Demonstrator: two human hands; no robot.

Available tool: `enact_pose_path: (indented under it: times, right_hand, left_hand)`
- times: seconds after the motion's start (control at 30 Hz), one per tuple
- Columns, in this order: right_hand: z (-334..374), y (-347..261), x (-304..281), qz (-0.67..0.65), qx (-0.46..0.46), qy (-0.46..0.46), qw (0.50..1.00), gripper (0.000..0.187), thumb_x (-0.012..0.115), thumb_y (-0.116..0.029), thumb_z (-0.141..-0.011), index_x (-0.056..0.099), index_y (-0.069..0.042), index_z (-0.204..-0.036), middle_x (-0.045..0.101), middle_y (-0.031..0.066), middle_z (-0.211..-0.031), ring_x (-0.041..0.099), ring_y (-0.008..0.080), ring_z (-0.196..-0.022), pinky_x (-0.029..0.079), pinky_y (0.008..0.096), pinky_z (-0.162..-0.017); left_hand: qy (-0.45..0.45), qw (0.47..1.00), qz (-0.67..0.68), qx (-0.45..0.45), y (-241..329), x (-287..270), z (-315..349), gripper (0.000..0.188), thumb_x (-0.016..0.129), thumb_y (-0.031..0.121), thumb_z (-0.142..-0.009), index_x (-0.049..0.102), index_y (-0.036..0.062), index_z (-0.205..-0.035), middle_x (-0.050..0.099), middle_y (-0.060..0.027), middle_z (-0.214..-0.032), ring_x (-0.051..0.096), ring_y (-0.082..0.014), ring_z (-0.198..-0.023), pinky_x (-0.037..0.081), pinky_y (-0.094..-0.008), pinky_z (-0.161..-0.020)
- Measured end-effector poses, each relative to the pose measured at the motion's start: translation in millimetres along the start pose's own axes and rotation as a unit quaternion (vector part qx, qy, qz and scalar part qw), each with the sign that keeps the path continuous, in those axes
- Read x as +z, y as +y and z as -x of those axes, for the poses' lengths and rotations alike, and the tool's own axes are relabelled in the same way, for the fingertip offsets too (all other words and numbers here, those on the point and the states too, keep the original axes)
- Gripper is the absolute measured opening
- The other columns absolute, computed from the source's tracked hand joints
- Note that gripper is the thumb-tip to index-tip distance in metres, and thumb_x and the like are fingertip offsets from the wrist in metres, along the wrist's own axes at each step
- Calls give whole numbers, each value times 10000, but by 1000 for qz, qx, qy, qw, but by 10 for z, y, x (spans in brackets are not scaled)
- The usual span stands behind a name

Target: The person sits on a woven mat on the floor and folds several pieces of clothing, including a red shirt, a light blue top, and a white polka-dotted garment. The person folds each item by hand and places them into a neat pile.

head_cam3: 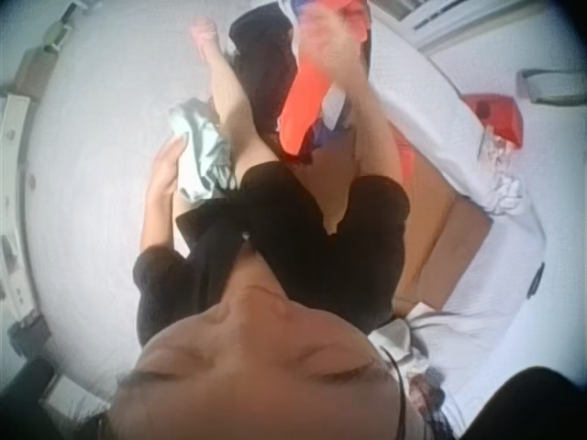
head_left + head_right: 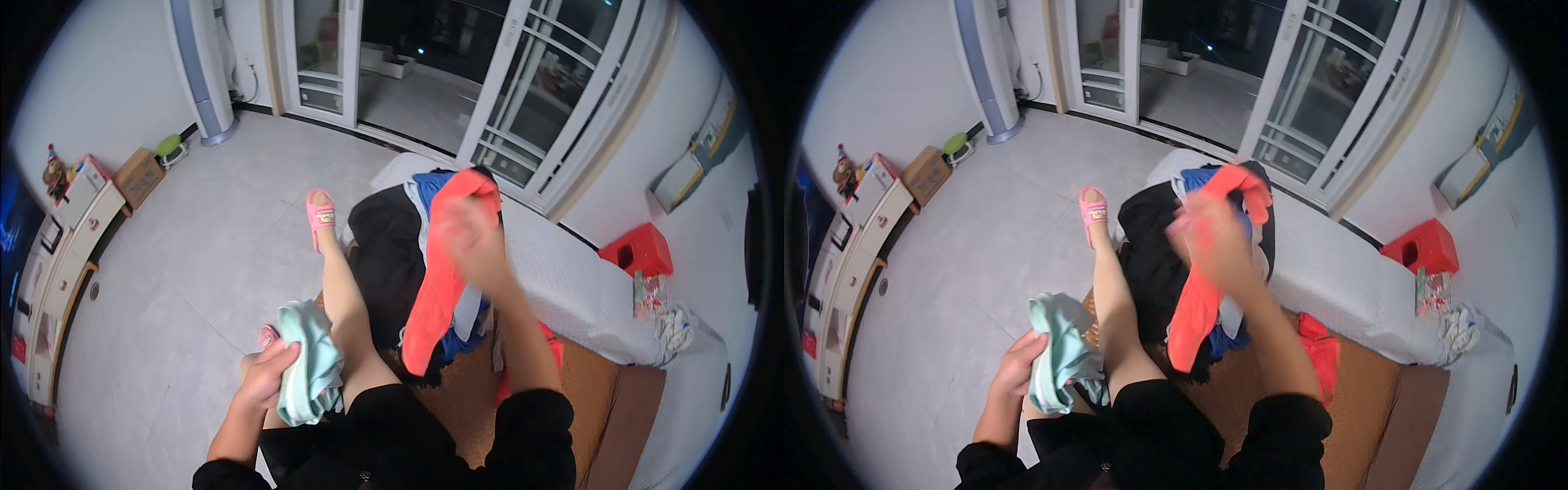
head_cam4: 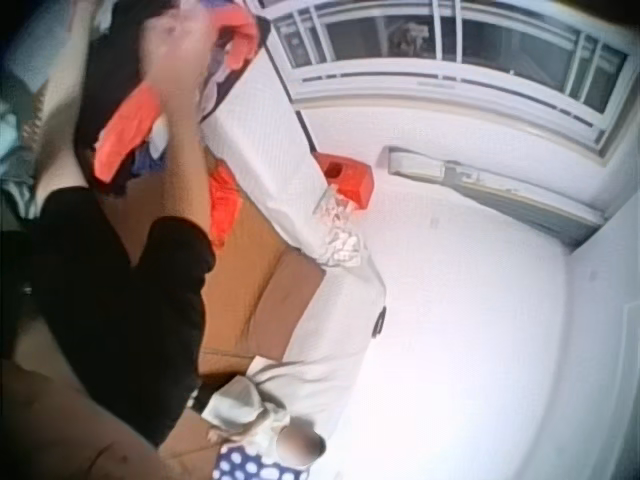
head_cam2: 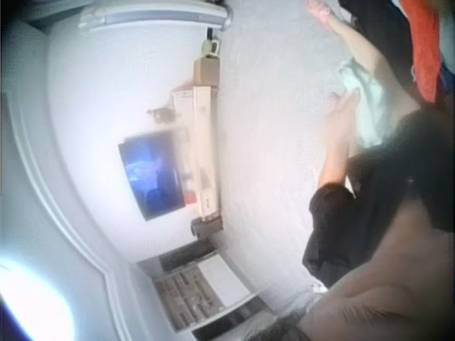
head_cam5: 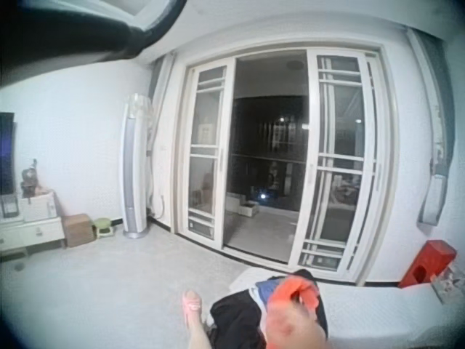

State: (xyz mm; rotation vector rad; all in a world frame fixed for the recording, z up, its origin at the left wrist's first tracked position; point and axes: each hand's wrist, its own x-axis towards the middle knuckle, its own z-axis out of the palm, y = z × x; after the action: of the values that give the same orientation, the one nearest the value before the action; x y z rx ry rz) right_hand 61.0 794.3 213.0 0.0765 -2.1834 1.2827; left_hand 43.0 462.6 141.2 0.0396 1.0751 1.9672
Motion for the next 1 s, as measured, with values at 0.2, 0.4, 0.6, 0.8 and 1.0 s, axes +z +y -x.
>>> enact_pose_path:
  times: [0.2,0.4,0.6,0.8,1.0]
  right_hand:
    - [349,-588,941,-20,39,-312,949,343,613,-102,-779,505,-21,-1094,555,160,-993,589,252,-855,484,337,-691]
    - [-166,-887,737,6,-104,-251,962,241,500,43,-687,565,-5,-913,532,152,-835,543,299,-715,442,348,-631]
    - [-512,-1453,657,47,-230,-183,955,240,503,55,-670,524,3,-903,505,157,-852,527,321,-746,440,369,-647]
    - [-691,-1535,627,119,-169,-49,977,290,562,-9,-695,443,-7,-959,497,190,-890,525,383,-834,437,414,-702]
    - [-773,-1117,166,209,63,-173,961,261,578,-151,-740,566,28,-930,588,118,-689,589,198,-613,466,305,-605]
  left_hand:
    - [-69,944,-316,68,236,263,-76,224,428,156,-937,545,-3,-1044,578,-12,-895,521,-71,-789,447,-240,-723]
    - [-47,749,-644,148,957,426,-42,223,572,148,-814,567,-17,-964,590,-95,-724,585,-151,-723,464,-308,-652]
    - [-8,753,-551,360,1319,1160,7,207,517,102,-797,553,-31,-952,573,-100,-627,582,-149,-563,464,-286,-528]
    - [5,831,-398,388,1894,1565,-45,177,394,97,-879,531,-7,-917,544,-50,-661,501,-91,-468,405,-231,-392]
    - [84,804,-361,465,2322,1650,153,143,405,92,-839,527,18,-848,552,-49,-671,514,-112,-501,434,-251,-494]
